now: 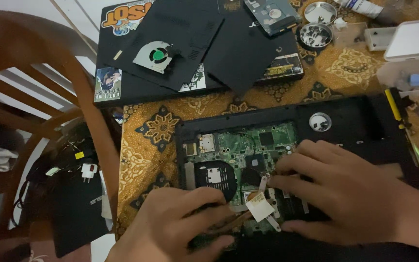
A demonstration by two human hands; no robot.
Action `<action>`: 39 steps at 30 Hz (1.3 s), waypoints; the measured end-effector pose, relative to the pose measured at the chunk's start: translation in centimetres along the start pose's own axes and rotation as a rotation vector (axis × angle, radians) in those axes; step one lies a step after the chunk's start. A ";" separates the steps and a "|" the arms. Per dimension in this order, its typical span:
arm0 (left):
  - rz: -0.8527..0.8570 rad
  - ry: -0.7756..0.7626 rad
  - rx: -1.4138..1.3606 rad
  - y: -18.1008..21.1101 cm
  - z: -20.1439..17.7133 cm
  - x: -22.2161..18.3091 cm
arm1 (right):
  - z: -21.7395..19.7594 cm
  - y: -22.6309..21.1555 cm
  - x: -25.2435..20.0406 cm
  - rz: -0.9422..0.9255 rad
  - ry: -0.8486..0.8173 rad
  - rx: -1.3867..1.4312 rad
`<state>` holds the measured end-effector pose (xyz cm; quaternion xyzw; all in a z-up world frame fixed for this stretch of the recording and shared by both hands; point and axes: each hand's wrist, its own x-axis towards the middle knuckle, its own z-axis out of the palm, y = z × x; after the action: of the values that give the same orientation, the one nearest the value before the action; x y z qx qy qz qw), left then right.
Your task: Repairing a laptop by applying thermal paste to the CPU, fastening the heatsink with a screwdriver, and connecting internal ribbon cables.
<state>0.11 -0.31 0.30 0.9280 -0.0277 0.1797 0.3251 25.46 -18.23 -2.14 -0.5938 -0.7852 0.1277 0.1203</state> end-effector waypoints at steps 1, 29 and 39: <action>-0.008 -0.008 -0.006 0.0 -0.1 0.1 | -0.1 0.0 0.1 0.002 -0.004 0.014; 0.124 -0.194 0.170 -3.0 1.9 8.5 | -10.4 7.1 -7.2 1.451 -0.453 -0.036; 0.024 -0.123 0.200 -4.7 1.5 8.1 | -10.4 5.5 -4.4 1.386 -0.573 -0.040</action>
<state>8.91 3.00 -0.76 0.9647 -0.0406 0.1281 0.2264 35.12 -20.40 5.56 -0.8979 -0.2341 0.3096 -0.2078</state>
